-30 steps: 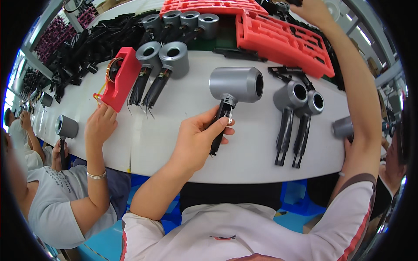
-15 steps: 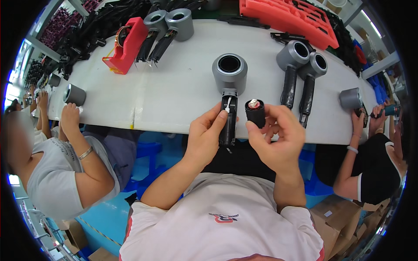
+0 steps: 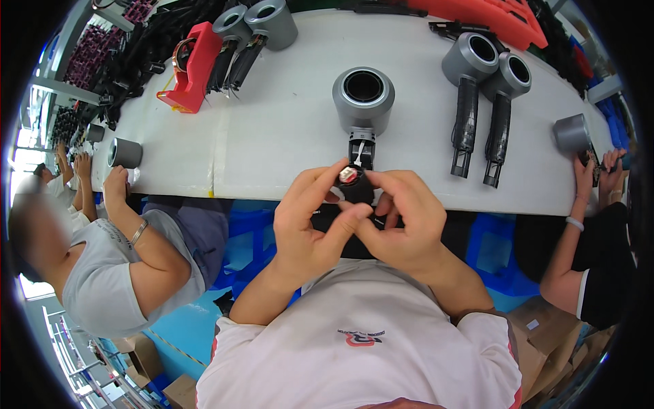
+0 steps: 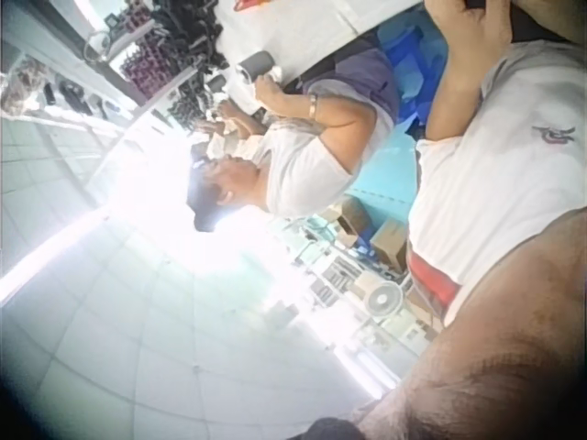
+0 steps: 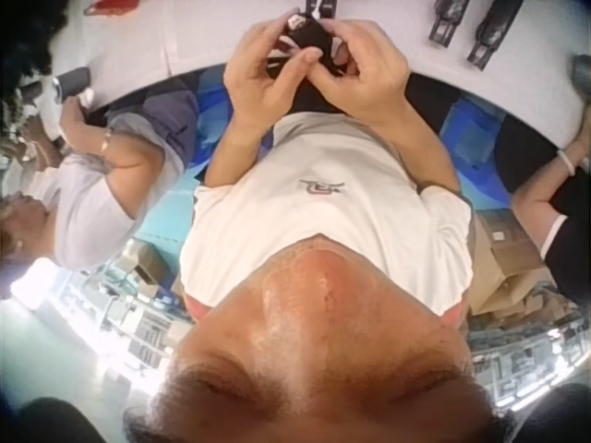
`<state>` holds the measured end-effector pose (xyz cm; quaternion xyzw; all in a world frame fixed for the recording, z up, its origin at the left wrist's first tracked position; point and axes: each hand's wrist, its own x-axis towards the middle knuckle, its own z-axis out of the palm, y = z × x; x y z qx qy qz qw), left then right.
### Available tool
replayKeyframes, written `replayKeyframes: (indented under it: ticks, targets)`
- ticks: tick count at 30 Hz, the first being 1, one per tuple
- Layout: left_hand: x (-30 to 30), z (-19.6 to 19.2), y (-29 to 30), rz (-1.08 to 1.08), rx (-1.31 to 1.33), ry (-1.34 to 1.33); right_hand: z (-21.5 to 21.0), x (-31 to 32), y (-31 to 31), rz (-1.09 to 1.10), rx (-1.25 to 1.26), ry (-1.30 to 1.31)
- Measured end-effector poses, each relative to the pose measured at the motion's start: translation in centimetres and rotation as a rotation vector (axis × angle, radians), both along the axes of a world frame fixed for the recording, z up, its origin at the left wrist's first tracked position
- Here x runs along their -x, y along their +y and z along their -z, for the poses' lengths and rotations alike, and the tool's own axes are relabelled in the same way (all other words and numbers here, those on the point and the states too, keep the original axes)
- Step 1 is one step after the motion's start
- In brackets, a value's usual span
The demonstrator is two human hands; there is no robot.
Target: Assembling the handle and internal components of hair dryers on a manufacturing production line.
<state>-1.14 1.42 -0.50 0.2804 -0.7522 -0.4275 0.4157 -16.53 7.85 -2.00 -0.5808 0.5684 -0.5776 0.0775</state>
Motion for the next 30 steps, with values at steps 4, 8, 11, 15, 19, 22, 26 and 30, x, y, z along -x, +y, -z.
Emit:
replayKeyframes:
  ticks: [4,8,11,15,19,22,26,30]
  targets:
    - [-0.9,0.7,-0.3,-0.09,-0.202,0.151,-1.7,1.7,-1.3,-0.212,0.024,0.07]
    - [-1.1,0.9,-1.8,-0.148,-0.257,0.191,-1.6,4.7,-2.5,-0.14,-0.091,0.279]
    - [-1.3,1.4,-2.3,-0.112,-0.259,0.05,-2.1,4.0,-3.2,-0.192,-0.183,0.381]
    - [-0.4,2.1,-2.8,-0.169,-0.213,0.058,-2.1,3.2,-3.9,-0.153,-0.262,0.457]
    - [-0.7,2.7,-3.5,-0.17,-0.009,-0.027,-1.8,3.6,-4.7,-0.186,-0.217,0.408]
    - [-0.5,2.5,-3.9,-0.145,0.054,-0.06,-0.8,4.3,-5.0,-0.197,-0.134,0.277]
    - [0.4,2.5,-4.6,-0.102,0.137,-0.088,0.2,4.8,-5.1,-0.261,-0.148,0.059]
    - [1.2,2.1,-4.9,-0.095,0.179,-0.099,0.5,4.9,-5.2,-0.305,-0.148,-0.053]
